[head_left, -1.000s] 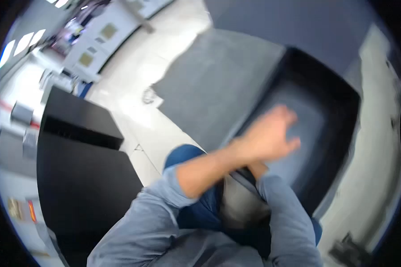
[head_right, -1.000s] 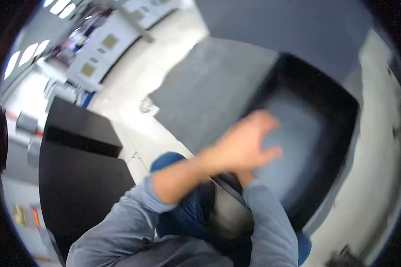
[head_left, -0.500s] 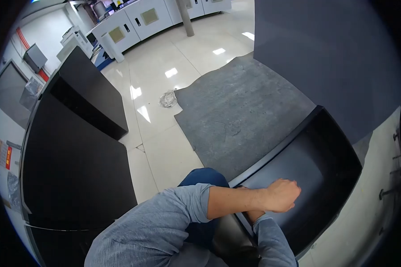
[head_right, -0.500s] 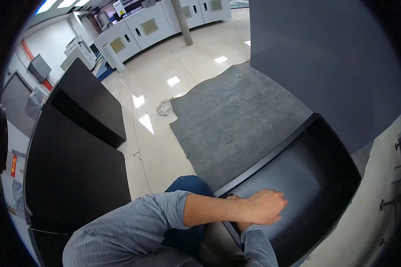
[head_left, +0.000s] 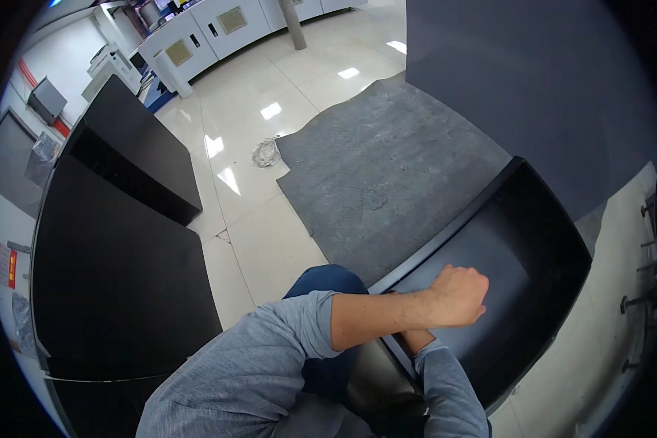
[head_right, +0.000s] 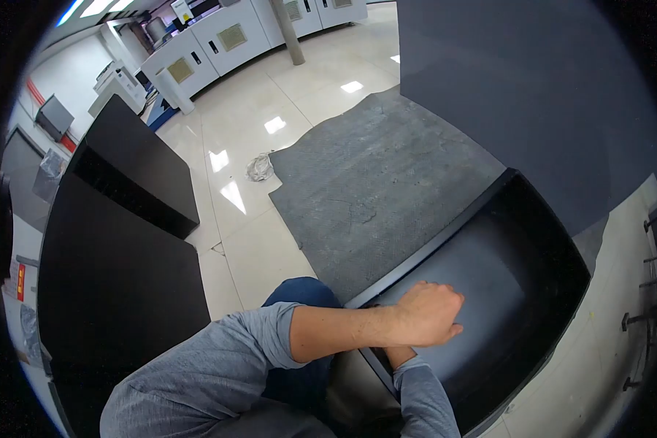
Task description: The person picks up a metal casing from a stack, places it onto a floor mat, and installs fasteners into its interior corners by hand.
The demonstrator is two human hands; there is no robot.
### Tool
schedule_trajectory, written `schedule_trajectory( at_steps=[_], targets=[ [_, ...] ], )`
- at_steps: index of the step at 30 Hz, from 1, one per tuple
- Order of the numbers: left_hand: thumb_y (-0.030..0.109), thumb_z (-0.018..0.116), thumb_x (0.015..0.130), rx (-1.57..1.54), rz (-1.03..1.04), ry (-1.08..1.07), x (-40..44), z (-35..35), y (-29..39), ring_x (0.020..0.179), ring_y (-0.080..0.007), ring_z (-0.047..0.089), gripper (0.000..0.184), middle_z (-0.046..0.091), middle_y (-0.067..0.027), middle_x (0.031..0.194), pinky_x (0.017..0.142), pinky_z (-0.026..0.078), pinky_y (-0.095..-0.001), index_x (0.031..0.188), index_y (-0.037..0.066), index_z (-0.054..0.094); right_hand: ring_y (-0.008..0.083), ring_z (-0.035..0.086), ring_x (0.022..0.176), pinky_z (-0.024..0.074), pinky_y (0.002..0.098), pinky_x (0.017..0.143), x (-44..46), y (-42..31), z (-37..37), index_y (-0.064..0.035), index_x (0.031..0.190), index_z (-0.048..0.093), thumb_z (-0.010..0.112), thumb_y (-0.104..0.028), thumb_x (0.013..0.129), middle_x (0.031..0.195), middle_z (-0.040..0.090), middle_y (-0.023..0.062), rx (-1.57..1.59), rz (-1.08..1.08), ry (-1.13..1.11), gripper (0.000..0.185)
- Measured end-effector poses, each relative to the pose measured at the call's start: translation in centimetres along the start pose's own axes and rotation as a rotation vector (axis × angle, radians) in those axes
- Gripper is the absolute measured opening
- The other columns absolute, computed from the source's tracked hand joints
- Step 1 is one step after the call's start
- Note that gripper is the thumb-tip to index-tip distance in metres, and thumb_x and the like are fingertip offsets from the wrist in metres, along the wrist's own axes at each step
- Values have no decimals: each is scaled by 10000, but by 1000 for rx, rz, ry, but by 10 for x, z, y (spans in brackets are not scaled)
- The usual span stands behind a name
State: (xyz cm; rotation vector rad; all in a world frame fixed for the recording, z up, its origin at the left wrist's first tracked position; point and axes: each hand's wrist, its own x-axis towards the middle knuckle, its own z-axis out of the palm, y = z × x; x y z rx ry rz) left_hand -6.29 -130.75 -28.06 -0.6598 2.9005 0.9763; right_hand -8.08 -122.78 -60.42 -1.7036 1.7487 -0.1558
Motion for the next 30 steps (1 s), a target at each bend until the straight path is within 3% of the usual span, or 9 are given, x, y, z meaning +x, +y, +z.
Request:
schedule_trajectory(
  at_steps=[10,13,14,15,16,20,23,26,30],
  targets=[
    [335,694,806,9,-115,74,2,-28,-3,944,-358,658,403,671,-230,929,803,540,-445,940,-43,652,305,671,790,533,403,736,12,-4,9,-21,904,685,454,-200,944,881,690,186,-5,-47,111,296],
    [366,684,797,-11,-219,179,9,-47,-17,991,-379,637,493,666,-234,1032,867,516,-445,1061,-50,658,300,675,775,535,402,727,42,3,27,-19,881,691,444,-207,953,864,693,185,-131,-206,524,319],
    [380,690,788,33,-200,325,11,-45,-26,973,-390,643,508,666,-251,1023,859,522,-430,1048,-56,666,298,676,770,536,401,723,43,0,17,-18,873,693,441,-209,956,858,694,185,-134,-184,509,327],
    [403,705,775,-42,-260,306,10,-57,-21,963,-398,651,545,668,-267,1005,858,524,-415,1044,-70,668,348,661,880,513,449,801,29,-9,-7,-41,862,691,360,-191,947,938,686,210,-126,-105,185,372],
    [417,721,764,34,-187,429,16,-45,-39,937,-376,672,579,677,-267,987,848,529,-396,1048,-84,665,360,648,916,507,457,823,10,-32,-51,-58,837,688,383,-204,938,917,684,206,7,-52,36,353],
    [464,744,757,34,-160,388,23,-42,-52,878,-270,692,637,702,-214,940,801,533,-340,1052,-96,663,375,656,946,517,478,831,46,23,25,-38,888,705,510,-268,887,946,689,212,91,-12,159,302],
    [483,744,759,2,-136,360,30,-37,-57,863,-244,689,659,704,-207,922,781,534,-329,1060,-97,662,283,665,914,489,432,864,63,60,45,-103,1108,690,658,-381,786,1054,669,225,424,-147,-107,427],
    [484,746,761,-28,-185,291,27,-42,-40,866,-244,689,666,704,-211,921,782,537,-326,1071,-99,659,350,666,816,514,441,782,53,59,46,-103,1013,721,633,-321,791,963,693,202,489,-92,-23,324],
    [485,750,761,-3,-126,302,32,-37,-46,878,-253,690,670,701,-220,931,787,540,-329,1073,-100,659,363,668,793,532,439,748,16,0,-35,-46,938,710,632,-313,784,913,693,216,328,-23,-3,318]
  ],
)
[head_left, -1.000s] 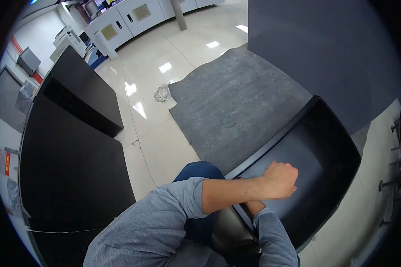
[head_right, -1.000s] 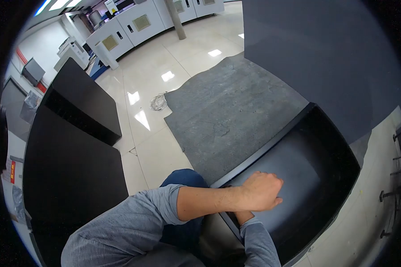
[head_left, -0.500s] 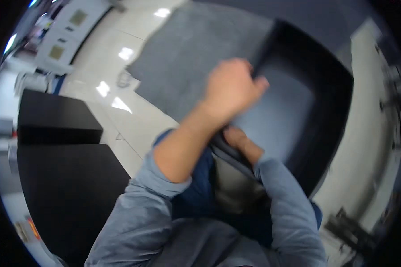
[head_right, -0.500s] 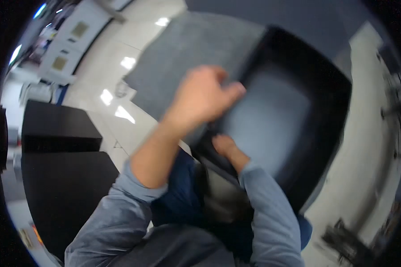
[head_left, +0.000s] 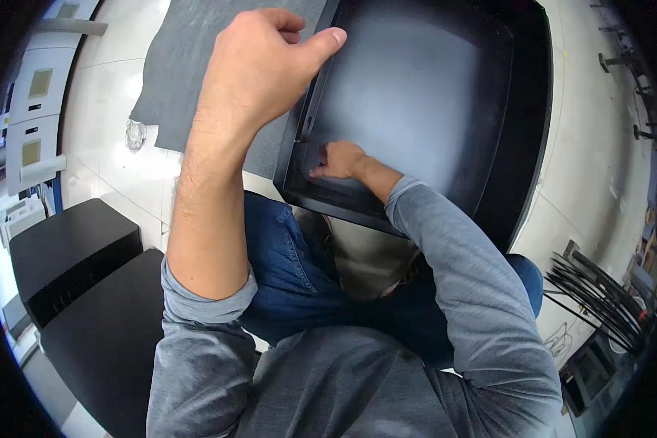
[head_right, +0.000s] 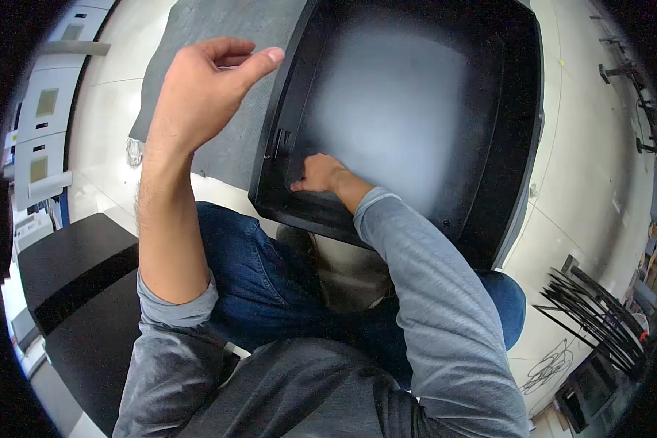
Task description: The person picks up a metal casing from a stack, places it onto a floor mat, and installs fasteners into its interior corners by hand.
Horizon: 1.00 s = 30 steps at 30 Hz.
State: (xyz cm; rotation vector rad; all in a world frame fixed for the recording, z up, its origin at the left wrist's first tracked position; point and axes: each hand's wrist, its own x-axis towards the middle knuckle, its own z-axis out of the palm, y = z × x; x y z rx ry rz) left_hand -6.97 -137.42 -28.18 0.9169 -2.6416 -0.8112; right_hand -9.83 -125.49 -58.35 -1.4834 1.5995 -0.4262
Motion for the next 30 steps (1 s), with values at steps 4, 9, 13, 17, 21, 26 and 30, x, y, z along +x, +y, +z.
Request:
schedule_trajectory(
  at_steps=[4,9,13,17,21,26,30],
  targets=[
    [488,749,762,-4,19,-7,2,5,-2,881,-255,690,673,699,-223,935,781,543,-331,1077,-100,658,367,674,805,544,449,725,22,8,22,-10,906,693,621,-308,794,902,682,243,-180,100,-73,326],
    [490,745,768,-2,-17,-41,3,6,7,870,-244,687,672,701,-213,930,783,538,-326,1078,-100,657,385,674,841,541,470,727,33,38,75,-14,923,695,580,-239,818,929,680,240,-404,-3,248,274],
    [493,742,771,13,-29,-18,-11,-4,14,861,-232,684,668,703,-201,923,781,535,-320,1080,-94,659,392,670,847,533,471,748,5,1,15,-8,908,699,544,-226,834,927,684,229,-233,-66,73,277],
    [502,739,773,22,-67,-55,-9,-7,17,857,-218,679,663,705,-186,920,777,529,-309,1077,-82,666,392,667,870,527,464,784,2,-7,-4,-7,855,708,527,-234,838,899,689,223,-129,-12,-42,291],
    [496,735,782,39,-42,-37,-8,-5,13,854,-209,677,647,706,-179,919,777,523,-298,1067,-81,670,381,673,879,530,464,786,4,-4,-2,-6,818,714,523,-219,829,882,688,229,-180,-39,-9,286],
    [481,735,788,-12,13,-57,-10,-4,13,854,-209,677,635,705,-184,920,777,523,-300,1069,-84,667,372,680,862,534,462,759,10,-14,18,-9,821,716,502,-202,831,902,684,241,-355,-246,-74,288],
    [493,736,781,9,11,-39,-10,-1,10,865,-218,679,654,705,-191,928,781,524,-305,1074,-87,664,384,676,863,532,470,757,11,-25,12,8,822,709,564,-186,808,896,683,246,-120,-60,73,243]
  ],
)
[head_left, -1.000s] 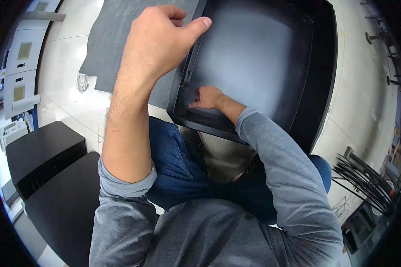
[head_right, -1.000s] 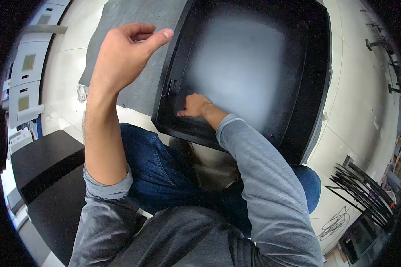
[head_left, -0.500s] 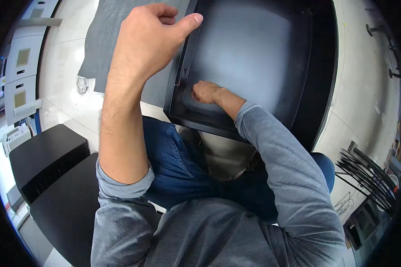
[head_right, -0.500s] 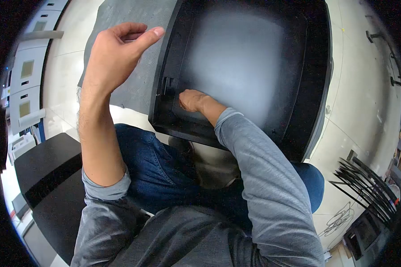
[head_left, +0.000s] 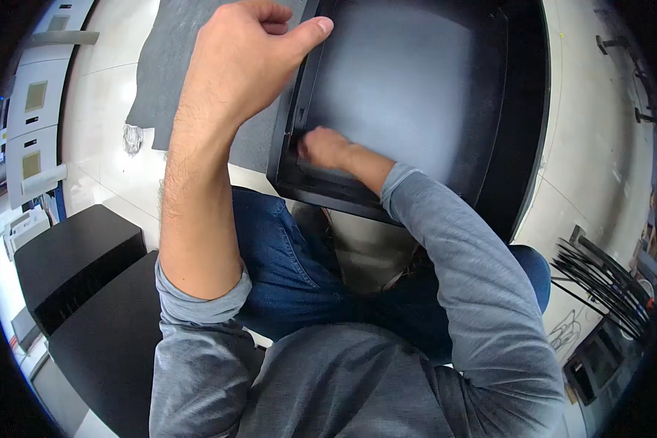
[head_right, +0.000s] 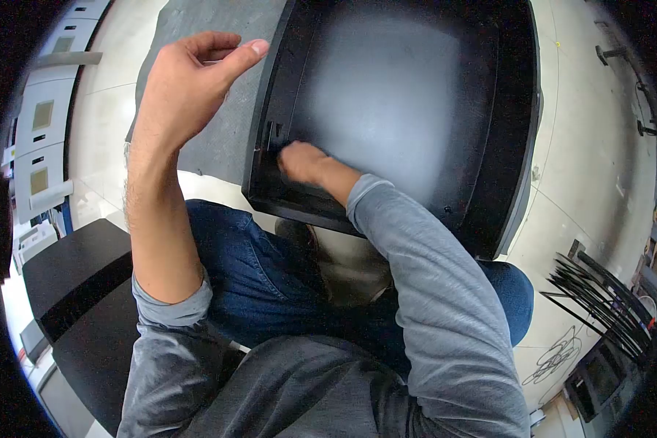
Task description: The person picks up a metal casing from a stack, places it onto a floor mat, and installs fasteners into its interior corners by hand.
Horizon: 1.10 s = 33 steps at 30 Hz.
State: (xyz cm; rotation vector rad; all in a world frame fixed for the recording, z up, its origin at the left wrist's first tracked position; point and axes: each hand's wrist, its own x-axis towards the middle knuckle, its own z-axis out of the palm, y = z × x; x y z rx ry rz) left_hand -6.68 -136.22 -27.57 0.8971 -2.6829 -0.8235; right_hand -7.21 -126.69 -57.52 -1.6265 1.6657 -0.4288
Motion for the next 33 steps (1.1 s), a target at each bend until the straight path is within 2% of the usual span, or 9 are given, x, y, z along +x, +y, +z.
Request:
schedule_trajectory(
  at_steps=[2,3,6,9,15,21,27,30,33],
  targets=[
    [501,736,777,2,-32,-25,0,-2,2,872,-223,681,665,705,-194,932,784,525,-308,1074,-90,663,393,672,856,530,475,755,-1,18,-14,14,815,709,599,-181,795,881,682,248,150,145,154,225],
    [504,735,776,10,-26,-23,0,-2,2,874,-224,681,669,704,-194,933,784,525,-310,1075,-90,663,405,663,872,523,481,765,13,45,9,15,851,700,629,-180,783,901,684,239,41,229,157,218],
    [512,734,774,24,-6,-14,-1,0,1,875,-226,679,675,704,-194,933,784,524,-313,1074,-88,664,404,658,896,523,472,783,5,60,13,3,911,685,620,-185,794,954,682,234,-3,269,-73,231],
    [512,736,772,26,3,-9,0,0,2,869,-224,677,669,704,-192,931,783,523,-313,1071,-82,668,400,658,916,523,470,800,1,66,40,-1,939,673,599,-197,813,977,679,235,-24,121,-1,245],
    [510,743,766,-2,-25,-22,-3,-1,3,874,-226,675,665,703,-193,932,788,522,-317,1068,-79,671,403,660,916,524,474,814,10,75,58,-5,913,691,503,-226,888,949,681,241,-95,143,-39,291],
    [493,747,769,-7,8,-6,-6,0,3,898,-249,681,680,698,-217,945,805,530,-329,1084,-102,652,396,663,918,520,477,820,9,65,46,-38,933,707,496,-315,906,976,682,230,-46,134,-129,349],
    [489,751,765,-28,30,-16,-7,1,-1,894,-267,685,694,692,-236,941,799,537,-329,1092,-114,644,388,662,927,513,483,832,12,66,49,-83,942,721,505,-365,903,956,686,224,26,28,-43,357],
    [498,750,762,-18,22,-25,-7,0,0,890,-265,686,701,694,-232,938,801,536,-330,1091,-112,646,386,654,943,508,478,843,10,50,35,-96,967,719,505,-378,902,978,690,204,-41,157,-202,359],
    [507,748,762,8,17,-16,-6,-1,0,887,-261,686,705,696,-227,935,800,537,-330,1088,-110,648,392,655,924,507,490,822,26,78,68,-86,958,714,526,-368,893,973,686,211,-73,54,-102,345]
  ],
)
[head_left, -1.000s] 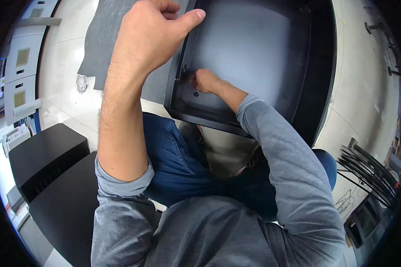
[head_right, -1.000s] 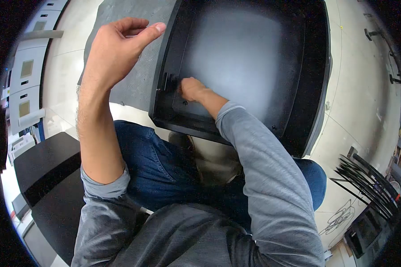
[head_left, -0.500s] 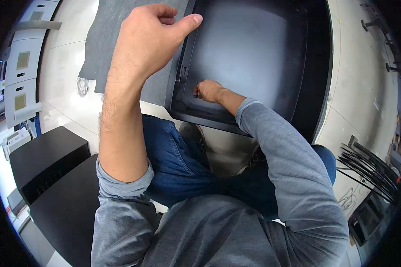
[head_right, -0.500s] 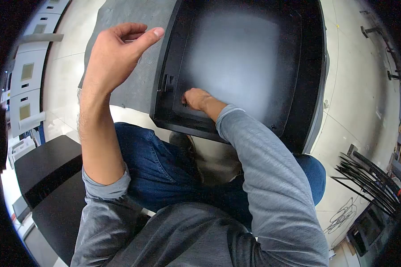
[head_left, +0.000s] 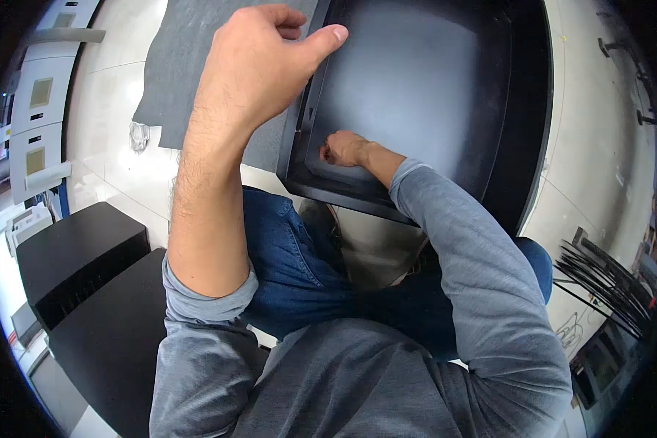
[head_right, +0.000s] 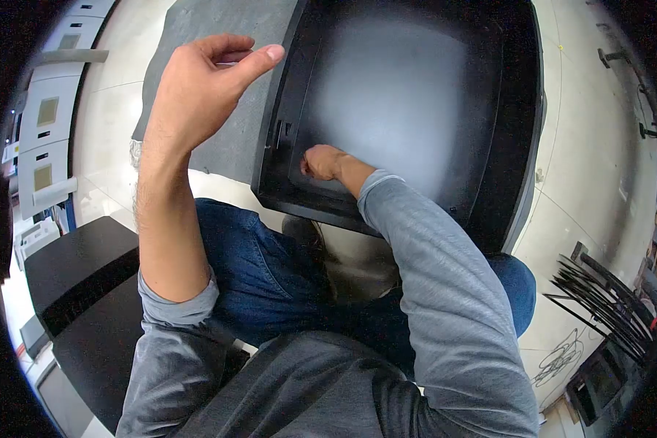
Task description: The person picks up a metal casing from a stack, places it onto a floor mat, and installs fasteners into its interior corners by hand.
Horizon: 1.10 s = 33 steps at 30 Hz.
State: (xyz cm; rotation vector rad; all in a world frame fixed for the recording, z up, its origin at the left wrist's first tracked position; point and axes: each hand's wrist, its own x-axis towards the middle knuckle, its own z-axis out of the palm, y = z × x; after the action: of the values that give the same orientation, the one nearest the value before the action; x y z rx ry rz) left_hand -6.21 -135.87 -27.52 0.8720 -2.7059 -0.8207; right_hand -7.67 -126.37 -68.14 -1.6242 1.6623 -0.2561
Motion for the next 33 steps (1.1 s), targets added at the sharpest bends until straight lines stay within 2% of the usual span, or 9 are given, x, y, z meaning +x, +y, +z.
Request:
schedule_trajectory(
  at_steps=[3,6,9,14,21,27,30,33],
  targets=[
    [511,746,762,-10,-2,17,0,0,2,884,-261,686,705,697,-225,936,793,539,-332,1088,-106,650,412,654,874,505,502,786,-29,-2,-23,-47,927,704,549,-342,879,933,677,241,168,-30,137,336],
    [510,746,763,-21,3,7,0,0,2,885,-262,687,702,696,-227,940,788,540,-331,1088,-105,651,425,644,894,502,498,792,-41,-20,-52,-1,918,687,556,-322,874,943,665,263,231,65,41,350],
    [507,747,764,-34,36,4,2,2,-1,883,-260,687,699,695,-228,940,785,541,-330,1087,-105,650,427,635,929,506,486,811,-45,-33,-61,-7,947,689,561,-326,869,965,665,257,183,170,24,353],
    [499,745,770,-15,32,6,2,3,0,880,-259,686,688,695,-226,937,782,542,-331,1087,-104,651,404,647,939,511,477,819,-51,-46,-85,-31,938,709,572,-312,851,961,674,238,108,143,-49,324],
    [499,741,772,-18,31,5,2,1,3,873,-249,687,685,698,-220,931,785,538,-324,1082,-105,651,369,660,937,514,464,822,-37,-35,-69,-57,908,722,586,-297,829,944,683,217,74,-30,-21,286],
    [508,737,771,8,28,1,0,0,4,862,-244,686,684,700,-214,922,783,535,-319,1072,-101,658,381,658,952,520,459,834,-46,-49,-79,-24,928,702,574,-259,843,981,685,219,0,63,-15,281],
    [514,735,771,11,33,-1,0,1,3,858,-242,685,687,701,-211,918,781,533,-317,1069,-100,660,374,658,967,520,459,844,-36,-43,-67,-14,919,695,556,-233,853,1009,679,226,-59,17,-4,267],
    [511,736,771,22,29,-1,-2,1,3,859,-239,684,685,701,-209,918,781,533,-316,1070,-101,660,343,670,964,529,446,833,-35,-44,-59,-32,904,700,521,-202,868,994,685,217,-71,44,29,249]
  ],
)
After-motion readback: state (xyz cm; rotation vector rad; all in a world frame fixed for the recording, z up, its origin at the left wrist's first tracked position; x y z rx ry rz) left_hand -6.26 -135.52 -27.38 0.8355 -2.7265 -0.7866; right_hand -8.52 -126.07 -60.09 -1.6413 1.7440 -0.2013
